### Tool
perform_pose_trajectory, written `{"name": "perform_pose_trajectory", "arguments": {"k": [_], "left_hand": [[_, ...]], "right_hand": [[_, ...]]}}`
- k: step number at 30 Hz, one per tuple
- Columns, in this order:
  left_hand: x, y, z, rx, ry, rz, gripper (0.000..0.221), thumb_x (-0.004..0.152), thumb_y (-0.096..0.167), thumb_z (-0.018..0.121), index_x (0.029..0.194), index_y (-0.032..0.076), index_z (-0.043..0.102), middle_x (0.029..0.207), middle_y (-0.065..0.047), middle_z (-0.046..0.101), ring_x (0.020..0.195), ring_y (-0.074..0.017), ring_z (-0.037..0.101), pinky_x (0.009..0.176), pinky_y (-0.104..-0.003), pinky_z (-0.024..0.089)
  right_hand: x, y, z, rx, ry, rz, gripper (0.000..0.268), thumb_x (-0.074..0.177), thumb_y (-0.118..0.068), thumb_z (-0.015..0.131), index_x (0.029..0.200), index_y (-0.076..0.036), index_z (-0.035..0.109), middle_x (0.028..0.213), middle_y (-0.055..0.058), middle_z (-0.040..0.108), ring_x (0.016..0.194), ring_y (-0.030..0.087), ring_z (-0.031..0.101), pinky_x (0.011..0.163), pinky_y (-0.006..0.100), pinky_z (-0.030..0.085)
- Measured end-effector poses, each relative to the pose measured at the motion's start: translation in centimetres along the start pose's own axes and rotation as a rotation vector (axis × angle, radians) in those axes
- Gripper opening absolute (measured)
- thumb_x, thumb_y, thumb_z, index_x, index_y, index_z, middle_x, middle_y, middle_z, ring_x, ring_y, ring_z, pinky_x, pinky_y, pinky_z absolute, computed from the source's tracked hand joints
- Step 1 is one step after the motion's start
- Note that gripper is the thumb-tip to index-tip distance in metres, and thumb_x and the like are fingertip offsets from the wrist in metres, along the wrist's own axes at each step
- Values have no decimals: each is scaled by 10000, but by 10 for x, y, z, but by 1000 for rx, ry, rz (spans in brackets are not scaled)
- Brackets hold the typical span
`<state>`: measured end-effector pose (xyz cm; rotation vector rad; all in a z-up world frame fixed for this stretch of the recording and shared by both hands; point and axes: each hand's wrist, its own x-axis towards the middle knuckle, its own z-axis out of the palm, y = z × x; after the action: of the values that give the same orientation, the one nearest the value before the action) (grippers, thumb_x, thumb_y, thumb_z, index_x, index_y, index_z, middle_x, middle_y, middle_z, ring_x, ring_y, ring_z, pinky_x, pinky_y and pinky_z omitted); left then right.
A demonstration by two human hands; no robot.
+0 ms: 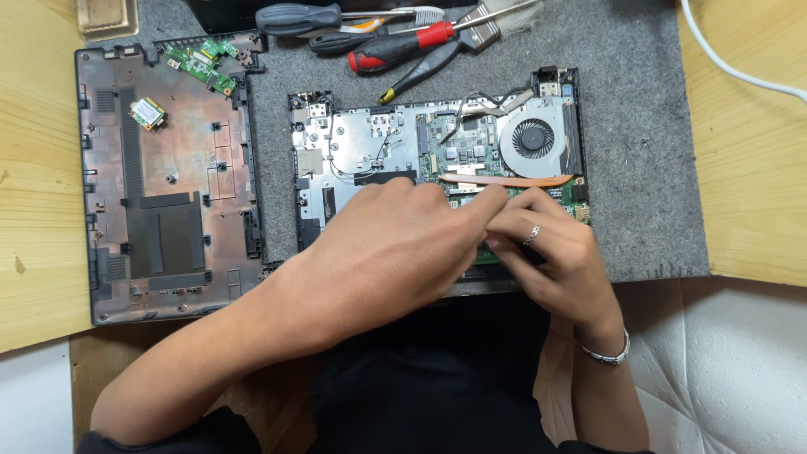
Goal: Removing screws and extracting the motherboard from a laptop chassis
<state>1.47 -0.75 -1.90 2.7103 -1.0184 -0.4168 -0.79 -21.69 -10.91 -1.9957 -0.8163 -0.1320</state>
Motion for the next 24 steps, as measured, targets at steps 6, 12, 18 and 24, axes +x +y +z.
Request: {"name": "perform_pose_trajectory", "arguments": {"k": [6,12,18,24], "left_hand": [[-34,-50,-21,-364,180,-4,105,997,223,622,966,137,569,925,-46,668,858,-268,597,742,-409,433],[16,-95,25,-369,579,-243,321,906,150,806,875,105,490,779,-29,663,636,-255,566,621,-386,365],[73,-128,33,9,673,-94,68,960,50,594,1023,66,611,1125,-118,640,1016,-307,509,799,-437,462],[87,-143,29,265,345,-196,301,930,43,625,1230,34,610,1147,-182,583,1117,-382,458,838,-564,376]], "right_hand": [[-2,-7,-4,42,143,69,127,975,-9,626,1069,-23,710,911,49,746,897,228,618,818,299,542],[0,-7,-2,-2,141,26,125,972,-31,625,1042,-46,727,917,26,762,879,211,631,809,297,538],[-1,-7,-1,-30,157,2,118,971,-36,623,1022,-58,728,900,14,754,863,207,625,793,293,536],[-7,-2,0,17,261,-62,105,976,-13,624,1028,-8,714,922,49,756,855,249,616,804,314,538]]}}
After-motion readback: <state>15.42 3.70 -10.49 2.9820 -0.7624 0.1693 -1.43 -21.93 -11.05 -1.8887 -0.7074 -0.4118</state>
